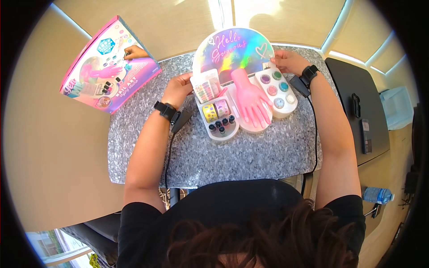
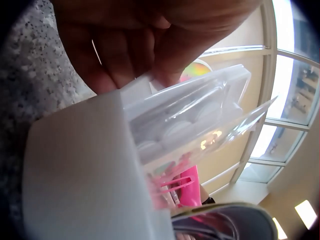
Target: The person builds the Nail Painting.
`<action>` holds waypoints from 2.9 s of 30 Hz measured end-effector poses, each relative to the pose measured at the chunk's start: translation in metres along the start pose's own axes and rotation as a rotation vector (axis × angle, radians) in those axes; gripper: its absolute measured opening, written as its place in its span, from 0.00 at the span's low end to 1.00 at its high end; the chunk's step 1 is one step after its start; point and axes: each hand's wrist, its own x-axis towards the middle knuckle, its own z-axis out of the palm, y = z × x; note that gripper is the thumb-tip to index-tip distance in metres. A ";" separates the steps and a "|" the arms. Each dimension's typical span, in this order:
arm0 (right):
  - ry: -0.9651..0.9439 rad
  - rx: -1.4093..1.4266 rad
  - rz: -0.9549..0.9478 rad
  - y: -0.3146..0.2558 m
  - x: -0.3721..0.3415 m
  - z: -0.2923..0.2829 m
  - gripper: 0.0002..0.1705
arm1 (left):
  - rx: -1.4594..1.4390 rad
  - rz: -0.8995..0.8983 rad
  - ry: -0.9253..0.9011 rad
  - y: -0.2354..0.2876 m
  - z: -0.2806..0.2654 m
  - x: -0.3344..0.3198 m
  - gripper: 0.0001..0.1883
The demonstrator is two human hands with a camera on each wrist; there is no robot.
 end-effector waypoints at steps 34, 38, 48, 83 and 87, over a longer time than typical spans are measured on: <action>0.043 -0.398 -0.129 0.004 -0.030 0.018 0.18 | 0.297 0.310 0.058 -0.010 0.010 -0.035 0.20; 0.197 -0.060 -0.086 -0.013 -0.075 0.039 0.37 | 0.016 0.217 0.154 -0.010 0.014 -0.072 0.32; 0.322 0.424 0.009 0.026 -0.205 0.089 0.33 | -0.331 -0.116 0.077 0.016 0.065 -0.193 0.42; 0.659 0.739 -0.166 0.025 -0.119 0.138 0.33 | -0.730 0.140 0.444 -0.008 0.064 -0.084 0.40; 0.689 0.787 -0.142 0.034 -0.126 0.127 0.28 | -0.639 0.149 0.562 -0.020 0.040 -0.088 0.28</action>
